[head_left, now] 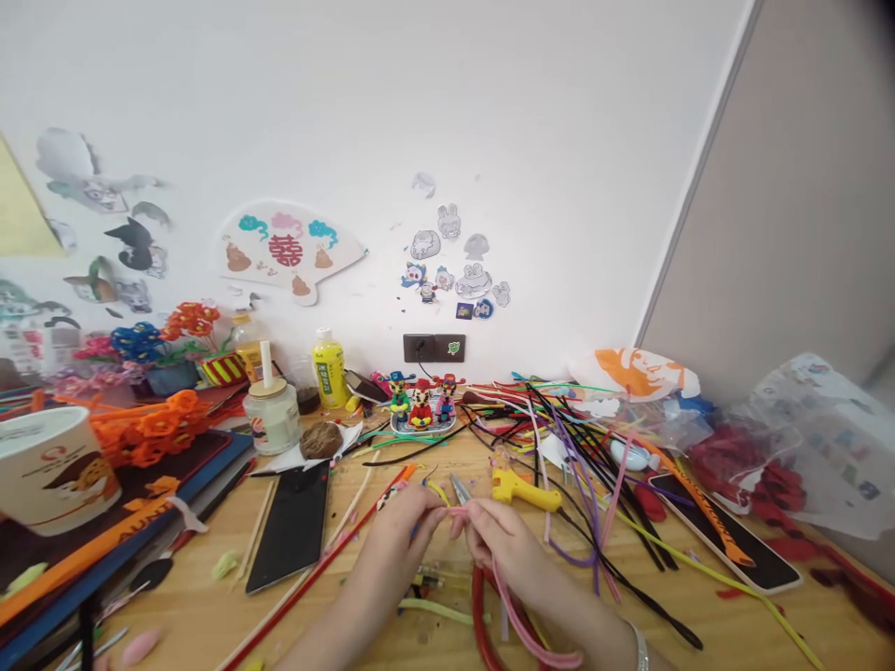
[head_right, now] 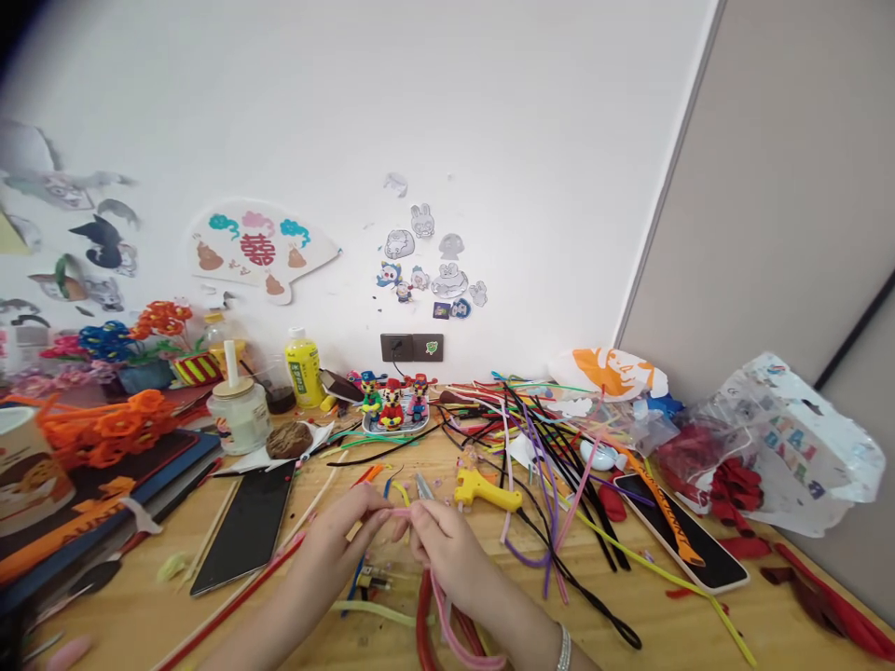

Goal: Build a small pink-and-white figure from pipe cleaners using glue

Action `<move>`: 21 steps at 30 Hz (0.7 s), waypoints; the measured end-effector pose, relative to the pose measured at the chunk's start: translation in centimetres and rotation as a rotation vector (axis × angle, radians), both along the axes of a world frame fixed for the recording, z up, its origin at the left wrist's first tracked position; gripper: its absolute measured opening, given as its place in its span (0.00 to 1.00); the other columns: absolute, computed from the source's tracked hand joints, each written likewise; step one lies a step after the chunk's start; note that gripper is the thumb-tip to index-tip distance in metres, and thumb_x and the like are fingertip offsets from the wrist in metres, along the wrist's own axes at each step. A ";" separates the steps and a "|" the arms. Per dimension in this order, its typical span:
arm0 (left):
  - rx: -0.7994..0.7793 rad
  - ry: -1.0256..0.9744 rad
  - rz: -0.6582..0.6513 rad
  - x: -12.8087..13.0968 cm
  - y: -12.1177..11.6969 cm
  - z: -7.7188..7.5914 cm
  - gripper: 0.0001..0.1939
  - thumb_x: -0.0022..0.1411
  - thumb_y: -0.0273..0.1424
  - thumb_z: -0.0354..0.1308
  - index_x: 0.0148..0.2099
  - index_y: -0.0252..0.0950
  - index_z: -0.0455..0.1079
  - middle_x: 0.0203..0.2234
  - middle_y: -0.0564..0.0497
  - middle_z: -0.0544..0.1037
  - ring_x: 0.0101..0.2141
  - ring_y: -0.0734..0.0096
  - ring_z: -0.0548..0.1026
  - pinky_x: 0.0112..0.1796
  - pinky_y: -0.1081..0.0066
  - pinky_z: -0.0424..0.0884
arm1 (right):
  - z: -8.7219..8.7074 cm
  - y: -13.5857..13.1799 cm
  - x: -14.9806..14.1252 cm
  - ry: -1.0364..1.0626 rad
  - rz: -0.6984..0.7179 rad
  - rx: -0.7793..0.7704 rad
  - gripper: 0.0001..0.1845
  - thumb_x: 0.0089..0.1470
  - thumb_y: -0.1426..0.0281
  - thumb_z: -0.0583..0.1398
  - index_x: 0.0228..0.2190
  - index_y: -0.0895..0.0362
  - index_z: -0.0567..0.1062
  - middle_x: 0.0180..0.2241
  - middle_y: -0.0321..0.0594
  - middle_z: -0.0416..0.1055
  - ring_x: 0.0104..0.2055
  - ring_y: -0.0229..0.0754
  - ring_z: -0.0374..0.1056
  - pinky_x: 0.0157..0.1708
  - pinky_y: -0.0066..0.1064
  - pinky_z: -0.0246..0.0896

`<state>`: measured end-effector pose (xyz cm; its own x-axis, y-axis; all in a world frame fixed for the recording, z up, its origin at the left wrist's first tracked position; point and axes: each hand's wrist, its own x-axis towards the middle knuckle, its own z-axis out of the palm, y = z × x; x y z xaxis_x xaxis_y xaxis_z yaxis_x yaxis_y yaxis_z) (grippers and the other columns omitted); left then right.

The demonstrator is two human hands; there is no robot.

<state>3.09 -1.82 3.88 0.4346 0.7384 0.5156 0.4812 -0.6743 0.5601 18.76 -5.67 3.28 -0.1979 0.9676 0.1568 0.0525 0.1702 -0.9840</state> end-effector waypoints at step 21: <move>-0.867 -0.801 0.107 1.3 0.1 -1.0 0.24 0.34 0.37 0.67 0.35 0.30 0.74 0.26 0.49 0.79 0.27 0.70 0.73 0.33 0.71 0.69 | -1.7 0.4 -0.1 -0.864 -0.248 0.628 0.09 0.56 0.71 0.52 0.37 0.53 0.71 0.28 0.37 0.67 0.29 0.38 0.62 0.26 0.27 0.53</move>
<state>4.36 -1.69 2.86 0.1303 0.9884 -0.0775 -0.1837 0.1009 0.9778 18.66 -5.29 1.62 -0.2894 0.7920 0.5375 0.7849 0.5178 -0.3404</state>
